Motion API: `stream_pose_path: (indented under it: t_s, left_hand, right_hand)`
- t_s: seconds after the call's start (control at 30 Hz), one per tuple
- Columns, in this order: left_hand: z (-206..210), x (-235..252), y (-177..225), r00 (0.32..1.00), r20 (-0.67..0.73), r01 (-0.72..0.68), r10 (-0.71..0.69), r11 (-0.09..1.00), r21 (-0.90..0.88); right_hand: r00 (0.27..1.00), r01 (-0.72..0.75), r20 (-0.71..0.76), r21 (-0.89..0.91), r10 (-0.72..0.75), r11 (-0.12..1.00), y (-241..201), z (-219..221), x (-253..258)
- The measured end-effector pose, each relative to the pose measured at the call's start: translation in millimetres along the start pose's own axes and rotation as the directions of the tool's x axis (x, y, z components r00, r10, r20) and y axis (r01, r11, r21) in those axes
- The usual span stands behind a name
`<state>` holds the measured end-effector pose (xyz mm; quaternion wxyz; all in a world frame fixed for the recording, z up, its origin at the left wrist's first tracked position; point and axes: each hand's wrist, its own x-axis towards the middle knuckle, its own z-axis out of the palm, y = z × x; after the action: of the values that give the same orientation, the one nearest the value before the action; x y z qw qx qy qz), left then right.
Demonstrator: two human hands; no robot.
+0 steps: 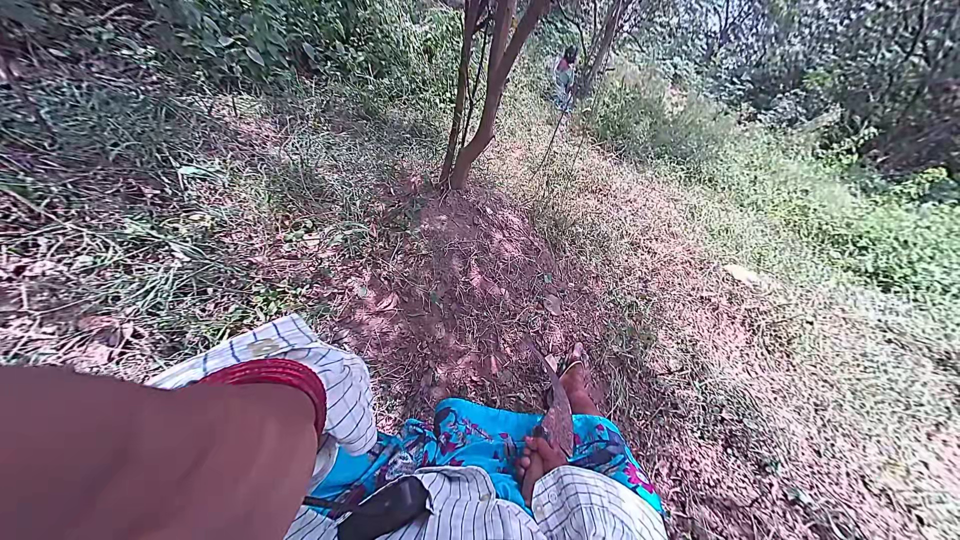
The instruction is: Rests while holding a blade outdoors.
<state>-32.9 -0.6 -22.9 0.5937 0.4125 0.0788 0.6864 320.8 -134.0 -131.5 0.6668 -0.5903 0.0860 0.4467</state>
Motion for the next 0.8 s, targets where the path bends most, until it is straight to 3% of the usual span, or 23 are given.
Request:
stream_pose_path:
  t_s: [0.07, 0.13, 0.27, 0.5, 0.63, 0.8]
  left_hand:
    - [1.1, 0.2, -1.1, 0.999, 0.008, -0.055, 0.054, 0.991, 0.126]
    - [4.2, 0.9, -4.2, 0.994, -0.008, -0.110, 0.111, 0.987, 0.114]
    - [-1.1, -0.4, 1.7, 0.994, 0.105, -0.045, 0.029, 0.988, 0.148]
    - [-3.0, 4.2, 2.6, 0.969, 0.241, -0.082, 0.047, 0.987, 0.136]
    - [-2.0, 1.9, 0.7, 0.988, 0.149, -0.055, 0.044, 0.996, 0.066]
    - [-1.9, 3.1, 0.5, 0.979, 0.196, -0.074, 0.062, 0.996, 0.058]
  right_hand:
    - [1.000, -0.013, 0.004, -0.002, 0.013, 1.000, -0.8, -1.1, 1.7]
    - [1.000, -0.011, -0.004, 0.012, 0.011, 1.000, -1.0, -0.3, 0.8]
    - [1.000, -0.021, -0.007, 0.012, 0.021, 1.000, -3.0, 1.0, -1.4]
    - [0.999, -0.027, -0.024, -0.015, 0.027, 1.000, -2.9, -0.3, 1.7]
    - [0.999, -0.031, -0.042, -0.006, 0.031, 0.999, -4.3, 1.5, 0.3]
    - [0.999, -0.028, -0.031, -0.001, 0.028, 1.000, -2.7, 0.8, 1.3]
